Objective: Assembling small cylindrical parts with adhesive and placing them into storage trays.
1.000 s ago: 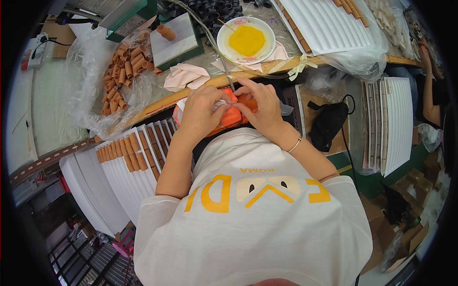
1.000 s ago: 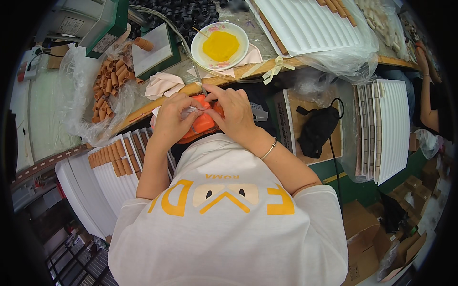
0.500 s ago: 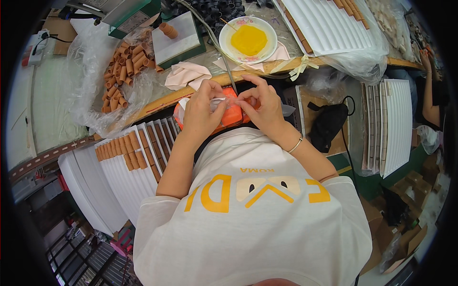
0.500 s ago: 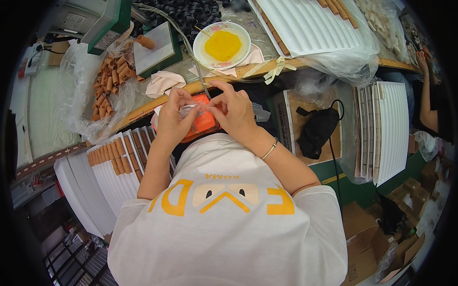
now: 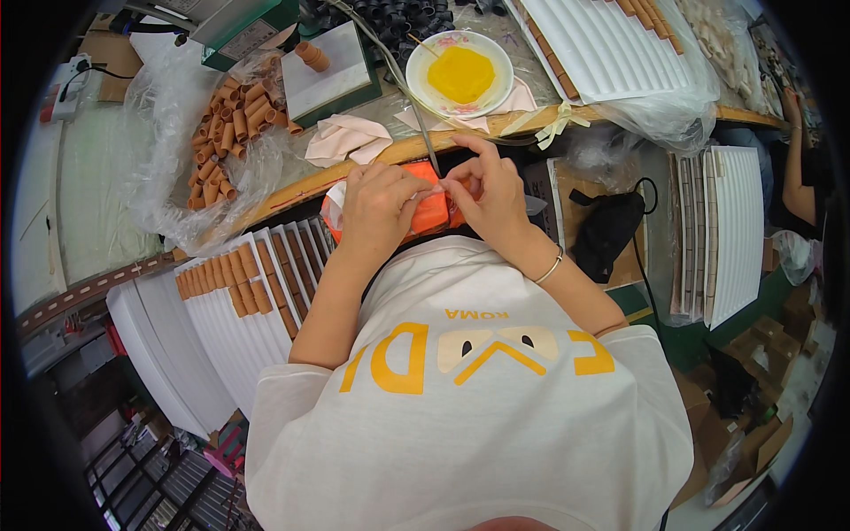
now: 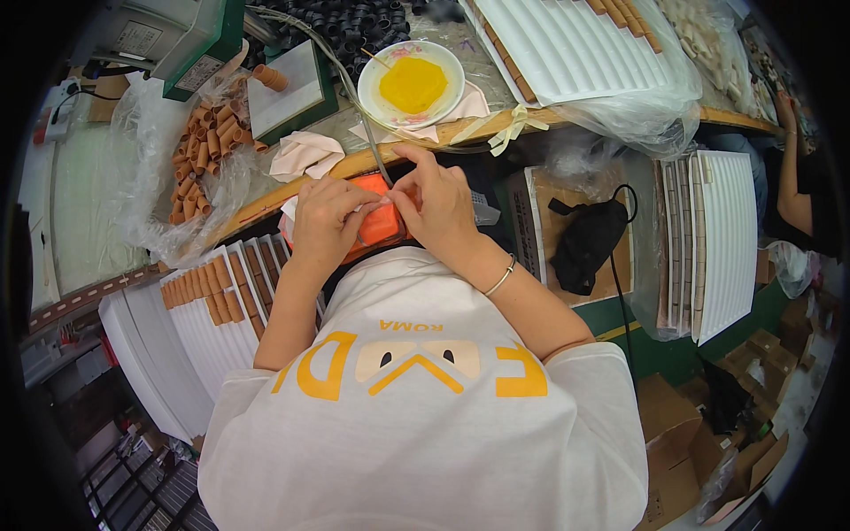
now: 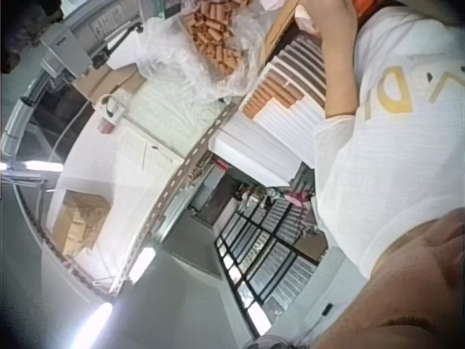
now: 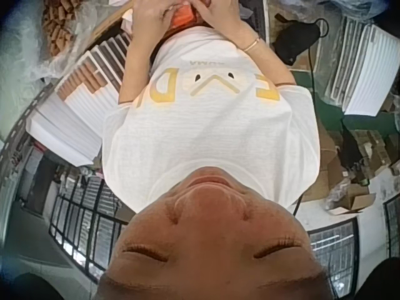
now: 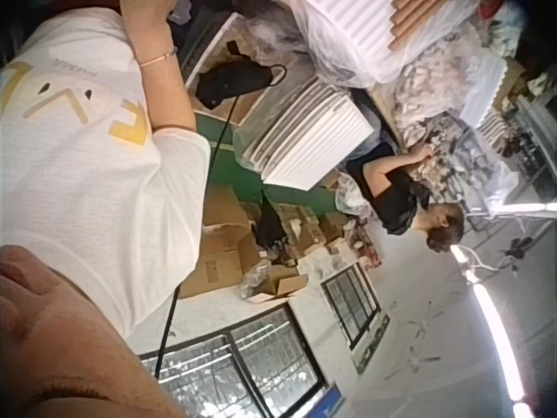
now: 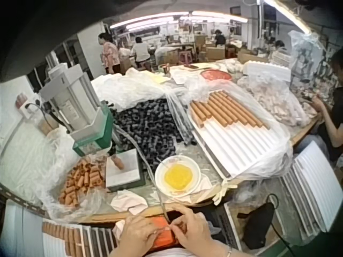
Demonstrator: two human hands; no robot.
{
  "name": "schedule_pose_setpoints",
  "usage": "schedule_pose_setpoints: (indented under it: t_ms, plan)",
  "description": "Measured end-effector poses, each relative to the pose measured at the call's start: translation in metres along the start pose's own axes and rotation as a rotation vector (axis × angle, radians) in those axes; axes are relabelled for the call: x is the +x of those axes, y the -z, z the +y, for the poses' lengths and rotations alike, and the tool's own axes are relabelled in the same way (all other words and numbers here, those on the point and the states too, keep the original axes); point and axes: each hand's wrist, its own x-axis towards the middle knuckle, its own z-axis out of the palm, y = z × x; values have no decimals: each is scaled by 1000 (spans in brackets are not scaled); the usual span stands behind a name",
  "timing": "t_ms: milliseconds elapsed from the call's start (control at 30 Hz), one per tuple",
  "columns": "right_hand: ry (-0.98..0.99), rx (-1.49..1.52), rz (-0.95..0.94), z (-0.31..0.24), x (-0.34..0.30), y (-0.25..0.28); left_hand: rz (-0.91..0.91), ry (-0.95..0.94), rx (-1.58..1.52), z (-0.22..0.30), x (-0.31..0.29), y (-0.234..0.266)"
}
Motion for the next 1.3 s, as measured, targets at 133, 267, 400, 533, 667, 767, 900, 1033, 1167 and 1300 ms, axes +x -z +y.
schedule_pose_setpoints:
  t_ms: [133,267,400,533,667,767,900,1033,1167,1300]
  plan:
    - [378,-261,104,-3,-1,4,-4,45,11,2,2,-2]
    - [405,-328,48,0,1,1,-18,65,32,3,3,-3]
    - [260,-149,-9,2,0,-1,2,68,28,2,-2,-2]
    - [193,-115,-61,-5,3,8,-32,125,-25,5,-2,0]
    - [248,-110,-131,-15,8,23,-56,154,-35,1,0,0]
    - [191,-24,-253,-18,9,26,-48,148,-34,3,-1,-1]
    - [225,-192,-235,-15,16,18,-79,152,-20,3,-2,1]
    - [233,-190,-226,-10,18,10,-89,149,-23,3,-2,1]
    - [237,-256,-208,-9,17,8,-72,151,-22,4,-2,0]
    - [202,-352,-176,-15,12,3,-69,152,-26,1,-3,0]
